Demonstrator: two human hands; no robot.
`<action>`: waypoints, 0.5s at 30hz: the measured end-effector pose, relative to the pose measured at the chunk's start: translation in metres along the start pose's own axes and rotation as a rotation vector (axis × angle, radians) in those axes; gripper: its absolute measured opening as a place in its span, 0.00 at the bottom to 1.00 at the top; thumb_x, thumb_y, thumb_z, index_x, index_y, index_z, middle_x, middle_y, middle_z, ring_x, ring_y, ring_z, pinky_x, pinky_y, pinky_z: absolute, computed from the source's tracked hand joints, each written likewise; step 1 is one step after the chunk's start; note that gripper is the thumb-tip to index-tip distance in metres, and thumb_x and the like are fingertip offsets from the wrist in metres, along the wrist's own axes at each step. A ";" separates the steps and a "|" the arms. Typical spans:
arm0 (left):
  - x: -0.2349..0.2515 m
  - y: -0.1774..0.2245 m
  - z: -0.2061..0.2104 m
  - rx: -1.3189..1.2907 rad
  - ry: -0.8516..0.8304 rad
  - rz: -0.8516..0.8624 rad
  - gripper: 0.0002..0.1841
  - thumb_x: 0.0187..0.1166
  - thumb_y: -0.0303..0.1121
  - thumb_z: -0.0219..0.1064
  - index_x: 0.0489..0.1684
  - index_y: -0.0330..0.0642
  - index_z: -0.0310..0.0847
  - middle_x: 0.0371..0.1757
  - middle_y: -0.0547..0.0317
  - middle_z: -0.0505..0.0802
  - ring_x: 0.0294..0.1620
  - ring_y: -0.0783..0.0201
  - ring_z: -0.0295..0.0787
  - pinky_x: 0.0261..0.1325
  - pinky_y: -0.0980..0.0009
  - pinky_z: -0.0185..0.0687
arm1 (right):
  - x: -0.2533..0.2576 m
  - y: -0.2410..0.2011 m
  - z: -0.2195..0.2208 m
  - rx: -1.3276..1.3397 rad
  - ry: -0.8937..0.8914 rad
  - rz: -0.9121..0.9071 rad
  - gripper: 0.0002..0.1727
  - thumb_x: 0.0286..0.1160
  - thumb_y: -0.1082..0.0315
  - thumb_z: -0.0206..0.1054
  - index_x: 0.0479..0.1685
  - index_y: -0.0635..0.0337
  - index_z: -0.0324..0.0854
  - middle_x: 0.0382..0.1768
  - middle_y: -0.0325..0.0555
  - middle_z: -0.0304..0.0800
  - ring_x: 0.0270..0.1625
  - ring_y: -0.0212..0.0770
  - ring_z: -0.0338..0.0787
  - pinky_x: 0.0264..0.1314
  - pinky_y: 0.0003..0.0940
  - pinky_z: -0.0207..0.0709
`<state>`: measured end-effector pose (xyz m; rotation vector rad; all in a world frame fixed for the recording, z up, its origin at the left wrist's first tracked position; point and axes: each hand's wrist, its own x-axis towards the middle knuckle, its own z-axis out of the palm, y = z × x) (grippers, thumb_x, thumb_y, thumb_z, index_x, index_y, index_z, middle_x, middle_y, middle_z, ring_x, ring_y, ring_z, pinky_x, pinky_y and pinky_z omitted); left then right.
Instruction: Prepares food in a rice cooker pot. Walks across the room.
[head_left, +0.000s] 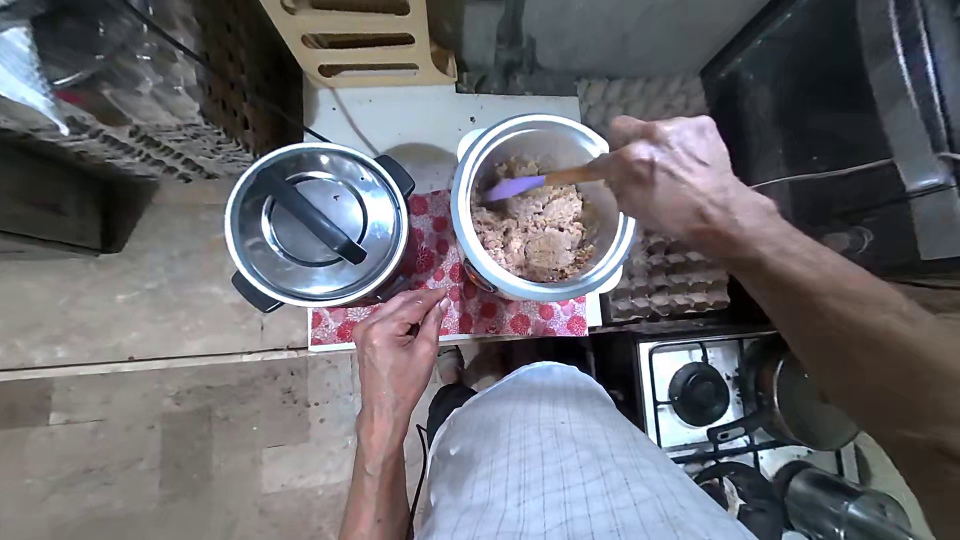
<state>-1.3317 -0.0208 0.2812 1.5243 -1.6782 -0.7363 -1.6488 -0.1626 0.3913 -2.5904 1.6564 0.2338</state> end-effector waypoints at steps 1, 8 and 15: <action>0.000 -0.002 0.000 0.002 0.004 0.000 0.08 0.80 0.34 0.71 0.50 0.47 0.95 0.50 0.66 0.96 0.40 0.78 0.90 0.41 0.77 0.88 | -0.002 0.006 -0.002 -0.002 -0.024 -0.012 0.12 0.80 0.70 0.60 0.45 0.53 0.92 0.45 0.61 0.87 0.39 0.69 0.88 0.34 0.71 0.75; 0.005 -0.005 0.011 -0.043 -0.001 -0.030 0.08 0.81 0.34 0.71 0.50 0.47 0.94 0.49 0.65 0.96 0.36 0.77 0.90 0.36 0.76 0.88 | -0.014 0.008 -0.012 -0.055 -0.012 0.195 0.15 0.81 0.68 0.59 0.53 0.48 0.92 0.52 0.68 0.85 0.45 0.73 0.87 0.38 0.72 0.74; 0.003 -0.012 0.003 -0.024 0.011 0.000 0.09 0.81 0.34 0.70 0.50 0.46 0.94 0.50 0.63 0.96 0.42 0.78 0.91 0.44 0.77 0.88 | -0.026 0.006 -0.031 -0.080 -0.100 0.227 0.11 0.76 0.70 0.65 0.48 0.51 0.92 0.46 0.62 0.89 0.44 0.72 0.88 0.36 0.73 0.73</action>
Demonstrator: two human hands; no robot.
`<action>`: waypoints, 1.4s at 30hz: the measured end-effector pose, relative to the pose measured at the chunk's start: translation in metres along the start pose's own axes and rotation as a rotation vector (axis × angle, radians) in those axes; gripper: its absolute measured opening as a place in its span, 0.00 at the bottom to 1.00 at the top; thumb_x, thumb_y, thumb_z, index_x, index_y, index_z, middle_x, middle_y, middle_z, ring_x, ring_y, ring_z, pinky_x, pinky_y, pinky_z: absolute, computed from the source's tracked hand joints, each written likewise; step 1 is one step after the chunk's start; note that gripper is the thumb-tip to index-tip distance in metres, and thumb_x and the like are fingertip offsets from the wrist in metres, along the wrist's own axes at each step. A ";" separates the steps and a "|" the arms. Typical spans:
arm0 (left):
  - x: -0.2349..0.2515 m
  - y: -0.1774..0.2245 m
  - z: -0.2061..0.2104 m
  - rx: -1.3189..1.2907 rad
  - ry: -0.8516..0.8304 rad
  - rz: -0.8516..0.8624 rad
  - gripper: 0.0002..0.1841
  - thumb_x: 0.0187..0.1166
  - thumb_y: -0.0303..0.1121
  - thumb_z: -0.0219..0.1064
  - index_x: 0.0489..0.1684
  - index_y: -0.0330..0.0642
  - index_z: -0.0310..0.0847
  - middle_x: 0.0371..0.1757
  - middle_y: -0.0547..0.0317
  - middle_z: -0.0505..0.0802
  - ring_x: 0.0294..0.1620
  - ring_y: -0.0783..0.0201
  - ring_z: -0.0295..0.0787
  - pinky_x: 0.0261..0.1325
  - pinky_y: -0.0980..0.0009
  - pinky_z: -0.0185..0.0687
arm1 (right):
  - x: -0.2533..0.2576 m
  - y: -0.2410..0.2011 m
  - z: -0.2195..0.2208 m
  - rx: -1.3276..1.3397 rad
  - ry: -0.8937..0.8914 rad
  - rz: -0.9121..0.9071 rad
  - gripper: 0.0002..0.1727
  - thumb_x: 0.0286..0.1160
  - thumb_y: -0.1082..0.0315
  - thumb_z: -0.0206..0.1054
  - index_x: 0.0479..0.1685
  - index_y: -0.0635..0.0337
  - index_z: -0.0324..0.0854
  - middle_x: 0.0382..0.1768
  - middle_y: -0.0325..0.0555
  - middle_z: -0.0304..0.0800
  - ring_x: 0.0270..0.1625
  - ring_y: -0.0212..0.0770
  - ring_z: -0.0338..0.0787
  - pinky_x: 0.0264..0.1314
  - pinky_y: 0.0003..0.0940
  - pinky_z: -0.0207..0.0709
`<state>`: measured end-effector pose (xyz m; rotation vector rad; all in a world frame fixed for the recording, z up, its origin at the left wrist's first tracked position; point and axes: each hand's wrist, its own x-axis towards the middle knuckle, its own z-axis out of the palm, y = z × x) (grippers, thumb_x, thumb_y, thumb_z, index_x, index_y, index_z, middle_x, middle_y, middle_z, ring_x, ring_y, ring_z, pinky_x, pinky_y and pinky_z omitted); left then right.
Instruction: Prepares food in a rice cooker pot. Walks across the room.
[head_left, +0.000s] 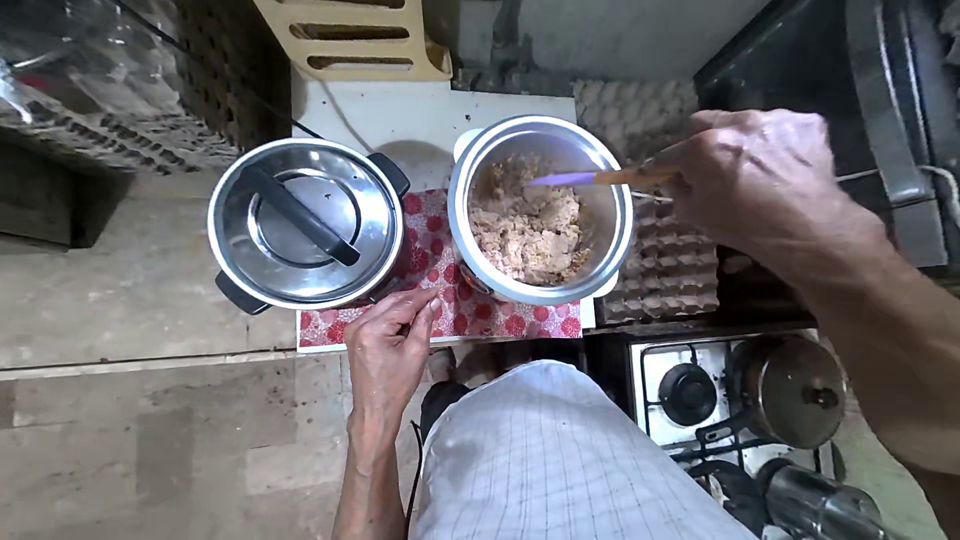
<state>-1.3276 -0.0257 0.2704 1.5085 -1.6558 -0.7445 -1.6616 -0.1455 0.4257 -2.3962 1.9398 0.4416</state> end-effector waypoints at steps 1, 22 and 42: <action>-0.001 -0.001 -0.001 -0.002 0.007 -0.005 0.09 0.81 0.33 0.71 0.50 0.45 0.94 0.50 0.63 0.96 0.42 0.77 0.91 0.44 0.77 0.88 | -0.001 0.000 -0.002 -0.007 0.015 0.025 0.11 0.77 0.70 0.64 0.48 0.51 0.92 0.46 0.64 0.88 0.45 0.73 0.87 0.36 0.74 0.73; -0.012 -0.010 -0.004 0.018 -0.051 -0.123 0.09 0.81 0.35 0.71 0.52 0.49 0.94 0.49 0.67 0.96 0.35 0.79 0.89 0.37 0.77 0.88 | 0.026 0.063 0.018 0.111 -0.166 0.043 0.10 0.81 0.54 0.68 0.48 0.42 0.93 0.37 0.63 0.91 0.44 0.73 0.89 0.40 0.79 0.72; -0.004 -0.004 0.039 -0.055 0.038 -0.235 0.10 0.82 0.34 0.70 0.55 0.47 0.93 0.52 0.64 0.96 0.32 0.75 0.90 0.30 0.74 0.87 | 0.106 0.049 0.059 0.139 -0.054 -0.579 0.18 0.78 0.54 0.56 0.50 0.45 0.93 0.36 0.53 0.92 0.39 0.64 0.90 0.38 0.71 0.74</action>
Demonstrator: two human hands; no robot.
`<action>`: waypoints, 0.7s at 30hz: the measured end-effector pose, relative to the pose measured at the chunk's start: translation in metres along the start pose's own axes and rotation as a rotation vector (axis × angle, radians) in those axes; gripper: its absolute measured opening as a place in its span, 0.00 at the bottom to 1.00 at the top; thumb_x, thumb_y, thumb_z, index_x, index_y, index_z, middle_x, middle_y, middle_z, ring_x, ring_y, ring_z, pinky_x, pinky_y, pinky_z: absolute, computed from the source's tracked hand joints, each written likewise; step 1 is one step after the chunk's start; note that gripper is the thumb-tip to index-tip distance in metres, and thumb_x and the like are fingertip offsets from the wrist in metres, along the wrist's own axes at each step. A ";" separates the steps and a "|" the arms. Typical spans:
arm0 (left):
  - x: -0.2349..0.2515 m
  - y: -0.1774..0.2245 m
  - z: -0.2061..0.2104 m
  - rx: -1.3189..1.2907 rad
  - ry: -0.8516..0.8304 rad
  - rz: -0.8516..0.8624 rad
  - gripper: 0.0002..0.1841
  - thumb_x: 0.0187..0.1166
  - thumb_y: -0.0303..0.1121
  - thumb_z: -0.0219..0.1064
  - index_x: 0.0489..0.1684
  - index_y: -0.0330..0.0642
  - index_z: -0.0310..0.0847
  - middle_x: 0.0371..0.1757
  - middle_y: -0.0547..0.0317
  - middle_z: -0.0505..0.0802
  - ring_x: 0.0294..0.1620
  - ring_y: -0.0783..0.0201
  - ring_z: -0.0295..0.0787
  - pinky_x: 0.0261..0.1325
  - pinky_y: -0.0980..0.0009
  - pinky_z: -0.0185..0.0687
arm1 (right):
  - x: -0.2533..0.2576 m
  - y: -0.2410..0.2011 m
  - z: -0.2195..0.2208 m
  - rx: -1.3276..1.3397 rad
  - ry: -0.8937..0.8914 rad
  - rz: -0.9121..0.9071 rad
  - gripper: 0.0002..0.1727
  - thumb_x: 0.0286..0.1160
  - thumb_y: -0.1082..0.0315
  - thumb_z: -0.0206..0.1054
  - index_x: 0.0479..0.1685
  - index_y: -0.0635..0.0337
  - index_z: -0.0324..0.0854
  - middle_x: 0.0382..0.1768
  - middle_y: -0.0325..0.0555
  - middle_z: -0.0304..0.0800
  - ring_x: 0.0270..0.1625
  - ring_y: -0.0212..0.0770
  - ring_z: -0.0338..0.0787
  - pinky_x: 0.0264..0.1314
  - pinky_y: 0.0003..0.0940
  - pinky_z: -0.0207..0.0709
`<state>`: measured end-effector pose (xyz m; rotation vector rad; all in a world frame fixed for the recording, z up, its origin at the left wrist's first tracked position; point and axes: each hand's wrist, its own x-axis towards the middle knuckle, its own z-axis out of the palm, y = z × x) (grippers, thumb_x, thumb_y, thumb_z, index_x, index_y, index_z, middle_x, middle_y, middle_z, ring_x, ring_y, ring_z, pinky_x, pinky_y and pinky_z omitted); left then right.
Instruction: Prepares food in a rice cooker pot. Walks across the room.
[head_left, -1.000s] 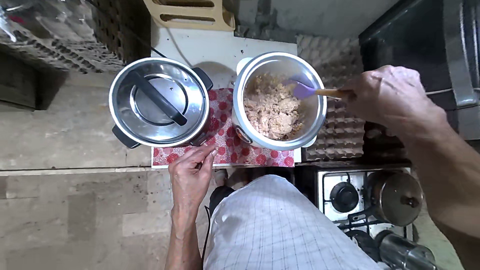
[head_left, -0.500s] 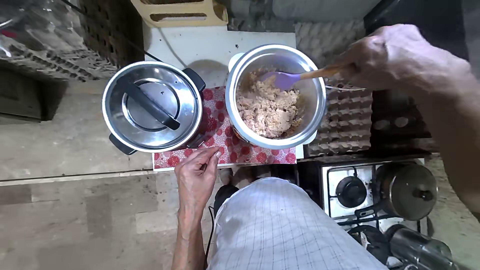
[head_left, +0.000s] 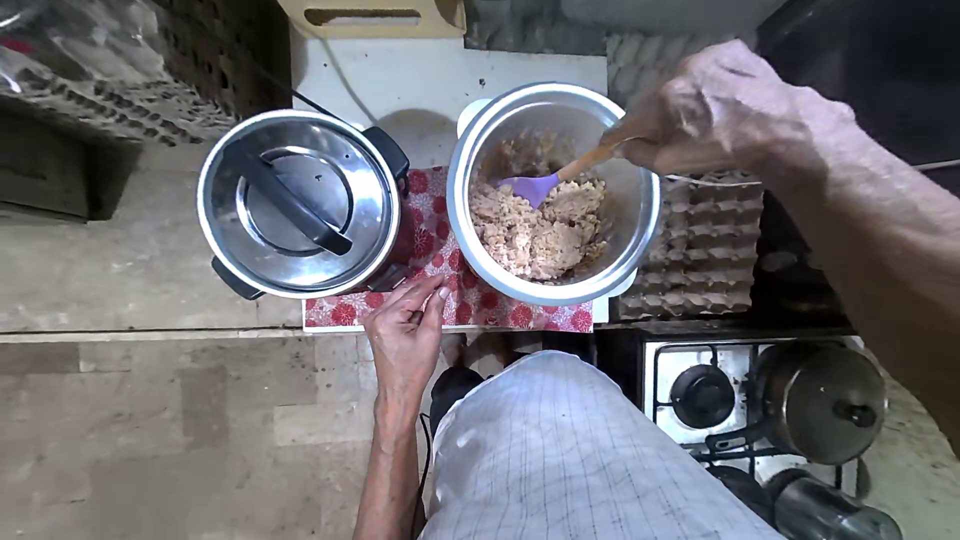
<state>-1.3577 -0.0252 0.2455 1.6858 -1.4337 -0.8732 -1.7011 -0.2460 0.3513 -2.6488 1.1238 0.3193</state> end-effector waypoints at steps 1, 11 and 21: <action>-0.001 0.000 0.001 -0.010 0.006 -0.005 0.10 0.81 0.34 0.71 0.55 0.46 0.93 0.53 0.63 0.96 0.35 0.75 0.91 0.33 0.74 0.88 | 0.003 0.002 0.002 0.015 0.002 -0.021 0.18 0.77 0.54 0.56 0.49 0.45 0.93 0.36 0.51 0.92 0.39 0.62 0.91 0.38 0.70 0.75; -0.006 0.002 0.011 -0.026 0.060 -0.020 0.10 0.82 0.32 0.70 0.56 0.45 0.93 0.54 0.63 0.96 0.38 0.75 0.92 0.35 0.75 0.90 | -0.009 -0.011 0.007 0.134 -0.147 0.060 0.14 0.73 0.55 0.64 0.52 0.40 0.91 0.29 0.43 0.89 0.34 0.52 0.89 0.36 0.63 0.76; 0.000 -0.011 0.001 -0.098 0.027 -0.012 0.11 0.83 0.32 0.69 0.57 0.46 0.92 0.54 0.64 0.95 0.32 0.76 0.89 0.30 0.76 0.87 | -0.048 -0.023 0.032 0.322 -0.085 0.190 0.14 0.79 0.56 0.67 0.60 0.40 0.87 0.29 0.42 0.89 0.30 0.48 0.88 0.35 0.61 0.80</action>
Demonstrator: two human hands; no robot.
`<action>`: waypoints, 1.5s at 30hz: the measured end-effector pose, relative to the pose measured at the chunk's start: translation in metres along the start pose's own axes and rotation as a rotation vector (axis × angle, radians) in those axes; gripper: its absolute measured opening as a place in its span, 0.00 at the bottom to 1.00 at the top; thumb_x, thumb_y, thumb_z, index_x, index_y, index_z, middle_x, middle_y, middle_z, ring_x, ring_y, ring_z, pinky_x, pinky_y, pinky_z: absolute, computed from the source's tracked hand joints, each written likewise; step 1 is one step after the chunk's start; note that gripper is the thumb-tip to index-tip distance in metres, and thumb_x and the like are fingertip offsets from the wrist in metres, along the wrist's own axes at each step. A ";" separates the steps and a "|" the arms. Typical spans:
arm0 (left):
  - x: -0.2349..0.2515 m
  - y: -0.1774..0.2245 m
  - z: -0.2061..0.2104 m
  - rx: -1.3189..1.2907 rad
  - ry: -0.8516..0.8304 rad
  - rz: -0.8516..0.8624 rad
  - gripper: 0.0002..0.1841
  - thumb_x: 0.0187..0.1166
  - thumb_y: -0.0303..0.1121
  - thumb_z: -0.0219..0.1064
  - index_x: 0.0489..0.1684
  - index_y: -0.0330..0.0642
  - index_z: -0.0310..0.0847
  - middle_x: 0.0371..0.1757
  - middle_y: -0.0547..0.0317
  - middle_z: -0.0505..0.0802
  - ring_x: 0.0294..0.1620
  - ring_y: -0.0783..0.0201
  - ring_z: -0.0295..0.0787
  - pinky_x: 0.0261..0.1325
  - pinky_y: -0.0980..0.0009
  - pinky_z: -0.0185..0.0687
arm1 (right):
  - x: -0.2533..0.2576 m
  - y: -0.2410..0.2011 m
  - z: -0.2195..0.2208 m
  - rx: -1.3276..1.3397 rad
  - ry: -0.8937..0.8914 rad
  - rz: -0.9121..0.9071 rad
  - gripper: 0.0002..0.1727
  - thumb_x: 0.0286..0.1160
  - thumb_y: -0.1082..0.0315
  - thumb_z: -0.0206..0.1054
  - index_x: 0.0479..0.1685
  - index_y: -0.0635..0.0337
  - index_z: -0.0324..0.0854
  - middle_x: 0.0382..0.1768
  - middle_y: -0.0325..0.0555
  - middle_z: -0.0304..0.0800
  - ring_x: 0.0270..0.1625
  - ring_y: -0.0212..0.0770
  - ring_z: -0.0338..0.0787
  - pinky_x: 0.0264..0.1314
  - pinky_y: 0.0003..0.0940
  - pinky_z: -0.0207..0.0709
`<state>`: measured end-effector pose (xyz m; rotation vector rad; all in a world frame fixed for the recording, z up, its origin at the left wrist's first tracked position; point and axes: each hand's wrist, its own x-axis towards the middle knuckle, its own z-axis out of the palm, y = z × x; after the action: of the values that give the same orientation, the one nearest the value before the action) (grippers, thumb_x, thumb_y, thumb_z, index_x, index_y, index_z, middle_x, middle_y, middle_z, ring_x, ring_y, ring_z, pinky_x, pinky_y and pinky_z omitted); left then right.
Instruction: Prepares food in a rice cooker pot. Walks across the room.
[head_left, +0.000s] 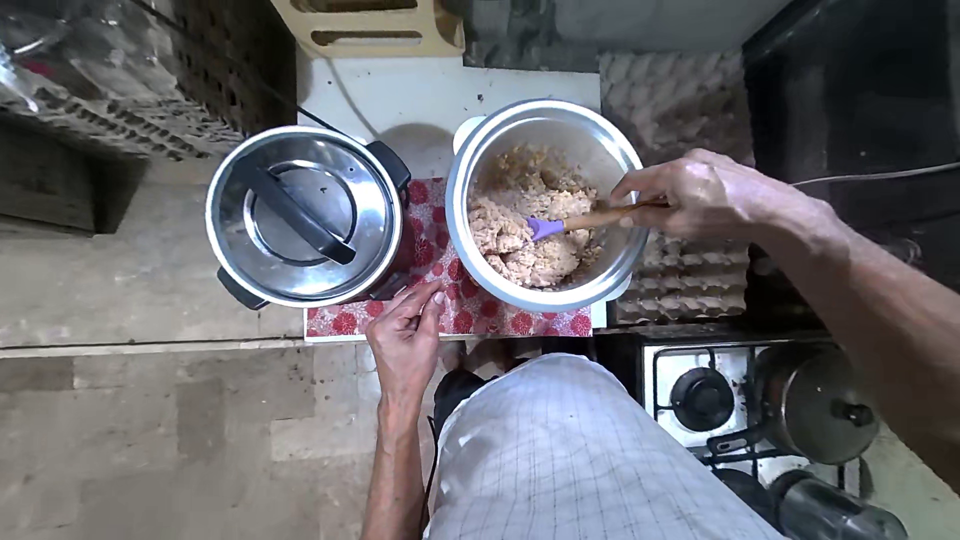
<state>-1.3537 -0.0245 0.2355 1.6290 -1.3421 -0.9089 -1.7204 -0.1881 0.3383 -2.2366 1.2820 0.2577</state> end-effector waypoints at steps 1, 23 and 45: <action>0.001 -0.001 -0.002 -0.002 -0.007 0.010 0.11 0.83 0.32 0.69 0.58 0.46 0.92 0.54 0.64 0.95 0.33 0.76 0.89 0.30 0.75 0.87 | -0.005 -0.001 0.003 0.009 0.026 0.005 0.14 0.78 0.56 0.67 0.59 0.40 0.88 0.29 0.41 0.89 0.30 0.47 0.88 0.34 0.60 0.80; 0.008 0.001 -0.038 -0.005 -0.190 0.235 0.10 0.83 0.32 0.68 0.54 0.44 0.93 0.53 0.63 0.96 0.39 0.76 0.92 0.37 0.76 0.89 | -0.113 -0.073 0.067 -0.218 0.619 0.333 0.20 0.81 0.72 0.61 0.70 0.51 0.86 0.56 0.62 0.86 0.46 0.65 0.89 0.38 0.64 0.79; -0.003 -0.018 -0.062 -0.004 -0.184 0.232 0.10 0.81 0.30 0.69 0.55 0.43 0.93 0.55 0.62 0.95 0.48 0.75 0.93 0.47 0.74 0.92 | -0.097 -0.091 0.038 -0.297 0.341 0.287 0.24 0.80 0.73 0.64 0.68 0.35 0.88 0.50 0.54 0.92 0.39 0.63 0.91 0.32 0.66 0.77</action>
<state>-1.2915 -0.0107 0.2443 1.3773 -1.6162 -0.9358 -1.6912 -0.0600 0.3798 -2.4098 1.8575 0.1849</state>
